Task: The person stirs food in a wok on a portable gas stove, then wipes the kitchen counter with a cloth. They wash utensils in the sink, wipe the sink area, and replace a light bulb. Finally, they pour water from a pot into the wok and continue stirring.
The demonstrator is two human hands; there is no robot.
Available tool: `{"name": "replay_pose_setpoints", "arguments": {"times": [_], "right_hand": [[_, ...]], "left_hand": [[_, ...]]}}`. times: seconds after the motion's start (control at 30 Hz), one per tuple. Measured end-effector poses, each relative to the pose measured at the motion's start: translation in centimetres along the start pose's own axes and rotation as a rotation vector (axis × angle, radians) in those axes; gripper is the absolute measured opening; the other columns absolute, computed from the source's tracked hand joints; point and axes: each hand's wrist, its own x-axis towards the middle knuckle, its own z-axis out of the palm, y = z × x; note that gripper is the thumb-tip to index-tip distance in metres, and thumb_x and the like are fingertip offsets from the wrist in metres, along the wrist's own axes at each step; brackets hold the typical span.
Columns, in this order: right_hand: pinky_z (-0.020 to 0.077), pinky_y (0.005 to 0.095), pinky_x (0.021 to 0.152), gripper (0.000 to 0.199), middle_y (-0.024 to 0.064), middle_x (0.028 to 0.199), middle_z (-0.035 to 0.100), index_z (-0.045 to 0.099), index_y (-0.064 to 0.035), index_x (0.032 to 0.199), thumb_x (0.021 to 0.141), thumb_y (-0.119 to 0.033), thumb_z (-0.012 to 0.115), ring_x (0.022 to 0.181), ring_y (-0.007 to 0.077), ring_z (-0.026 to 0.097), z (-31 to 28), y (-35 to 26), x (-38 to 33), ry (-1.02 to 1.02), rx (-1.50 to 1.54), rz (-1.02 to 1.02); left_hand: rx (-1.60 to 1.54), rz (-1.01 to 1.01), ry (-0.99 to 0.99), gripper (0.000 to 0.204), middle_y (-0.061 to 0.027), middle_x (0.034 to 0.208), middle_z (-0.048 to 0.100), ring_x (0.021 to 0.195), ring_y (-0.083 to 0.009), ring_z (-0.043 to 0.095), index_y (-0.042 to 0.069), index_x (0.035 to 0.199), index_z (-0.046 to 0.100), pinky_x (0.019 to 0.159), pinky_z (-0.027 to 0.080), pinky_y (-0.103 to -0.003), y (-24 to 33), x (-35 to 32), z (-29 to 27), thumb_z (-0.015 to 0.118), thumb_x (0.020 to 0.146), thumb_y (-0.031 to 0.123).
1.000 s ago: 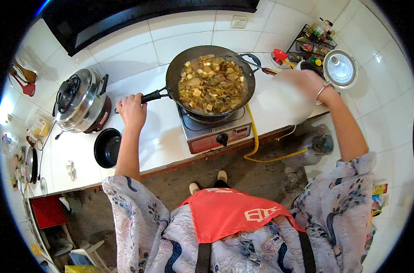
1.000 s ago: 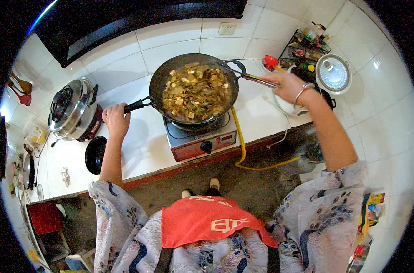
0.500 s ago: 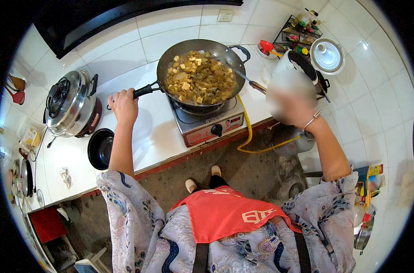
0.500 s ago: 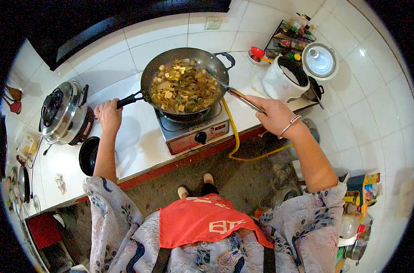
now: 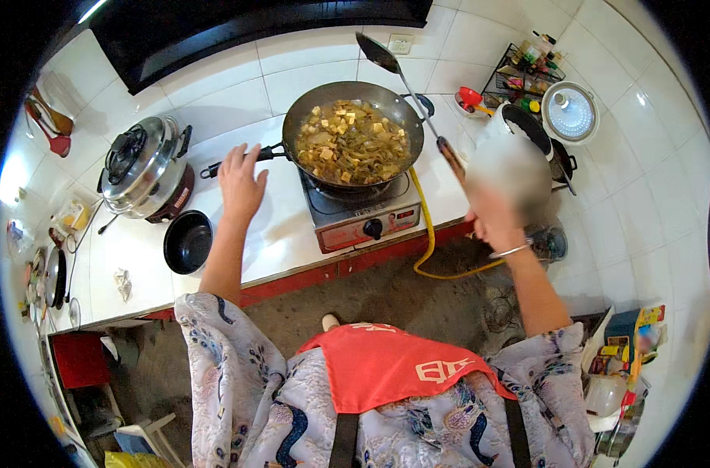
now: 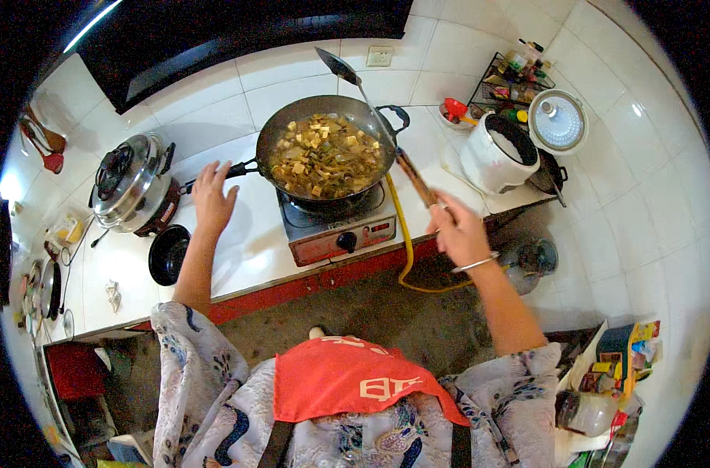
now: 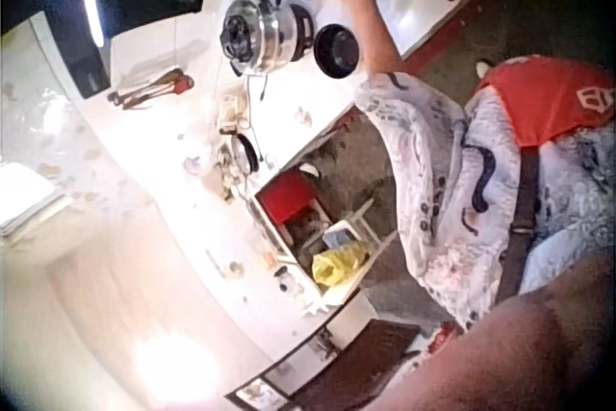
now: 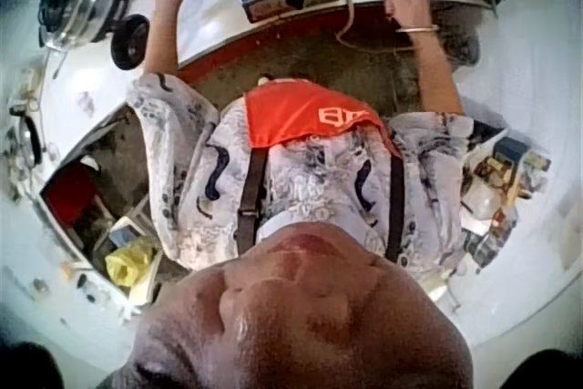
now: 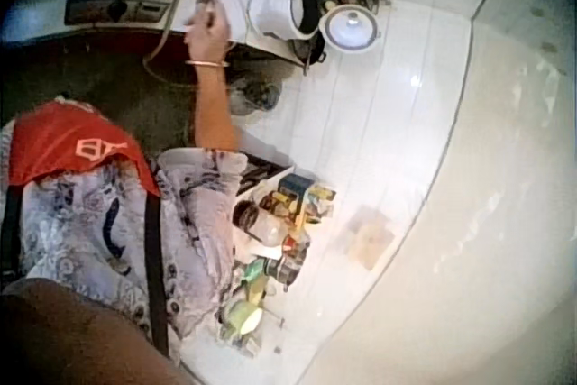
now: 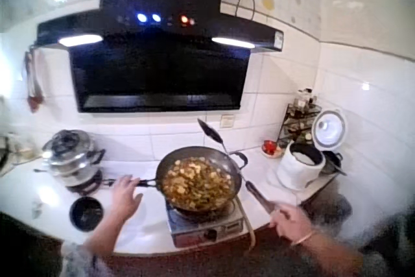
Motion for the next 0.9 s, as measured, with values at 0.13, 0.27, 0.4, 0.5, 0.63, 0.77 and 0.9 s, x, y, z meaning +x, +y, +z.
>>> {"name": "replay_pose_setpoints", "arguments": {"times": [0.13, 0.27, 0.4, 0.5, 0.63, 0.77, 0.9], "right_hand": [[0.0338, 0.0228, 0.037, 0.035, 0.0027, 0.055, 0.051, 0.054, -0.0016, 0.098, 0.098, -0.034, 0.044, 0.039, 0.0081, 0.041, 2.5, 2.9, 1.4, -0.339, 0.200, 0.257], [0.0330, 0.0228, 0.036, 0.036, 0.0025, 0.055, 0.051, 0.054, -0.0011, 0.098, 0.099, -0.034, 0.039, 0.037, 0.0069, 0.039, 1.4, 3.6, 0.5, -0.372, 0.243, 0.134], [0.0346, 0.0220, 0.038, 0.036, 0.0023, 0.056, 0.051, 0.054, 0.0018, 0.104, 0.100, -0.030, 0.038, 0.039, 0.0069, 0.040, 2.5, 3.6, -0.9, -0.359, 0.460, -0.038], [0.0337, 0.0248, 0.037, 0.036, 0.0032, 0.055, 0.050, 0.052, -0.0010, 0.094, 0.098, -0.035, 0.042, 0.038, 0.0093, 0.040, 3.8, 5.9, 1.4, -0.378, 0.247, 0.055], [0.0331, 0.0255, 0.036, 0.035, 0.0032, 0.053, 0.049, 0.051, -0.0027, 0.089, 0.097, -0.037, 0.045, 0.038, 0.0099, 0.041, 3.7, 7.3, 0.6, -0.411, 0.267, 0.162], [0.0326, 0.0257, 0.035, 0.034, 0.0037, 0.052, 0.049, 0.050, -0.0036, 0.085, 0.097, -0.035, 0.045, 0.037, 0.0099, 0.040, 5.1, 6.3, -0.9, -0.304, 0.399, -0.104], [0.0331, 0.0254, 0.035, 0.032, 0.0037, 0.053, 0.050, 0.050, -0.0034, 0.084, 0.097, -0.033, 0.046, 0.037, 0.0096, 0.041, 4.7, 6.3, 0.4, -0.510, 0.428, 0.223]], "left_hand": [[-0.095, 0.021, 0.020, 0.060, -0.0154, 0.127, 0.050, 0.120, -0.0334, 0.044, 0.013, 0.127, 0.051, 0.099, 0.035, -0.045, 2.4, -0.5, -0.1, 0.073, 0.070, 0.013], [-0.153, -0.022, 0.035, 0.062, -0.0151, 0.128, 0.050, 0.120, -0.0338, 0.044, 0.012, 0.128, 0.050, 0.099, 0.035, -0.045, 4.3, -1.7, -1.4, 0.072, 0.071, 0.013], [-0.181, -0.013, 0.069, 0.050, -0.0156, 0.121, 0.055, 0.114, -0.0344, 0.049, 0.008, 0.121, 0.056, 0.096, 0.038, -0.045, 4.8, -2.7, -2.7, 0.069, 0.073, 0.010], [-0.185, -0.039, 0.083, 0.049, -0.0164, 0.120, 0.056, 0.114, -0.0351, 0.050, 0.007, 0.120, 0.056, 0.095, 0.039, -0.044, 5.7, -3.2, -2.7, 0.069, 0.073, 0.010], [-0.179, -0.054, 0.086, 0.049, -0.0168, 0.121, 0.055, 0.114, -0.0354, 0.049, 0.007, 0.121, 0.056, 0.095, 0.040, -0.045, 7.5, -4.9, -3.8, 0.069, 0.074, 0.011], [-0.159, -0.103, 0.064, 0.049, -0.0166, 0.120, 0.055, 0.113, -0.0353, 0.049, 0.008, 0.120, 0.056, 0.095, 0.039, -0.044, 8.0, -5.8, -5.3, 0.070, 0.074, 0.011], [-0.250, -0.140, 0.078, 0.035, -0.0152, 0.108, 0.061, 0.104, -0.0331, 0.055, 0.007, 0.111, 0.061, 0.089, 0.043, -0.041, 8.1, -6.0, -5.5, 0.067, 0.077, 0.010]]}}
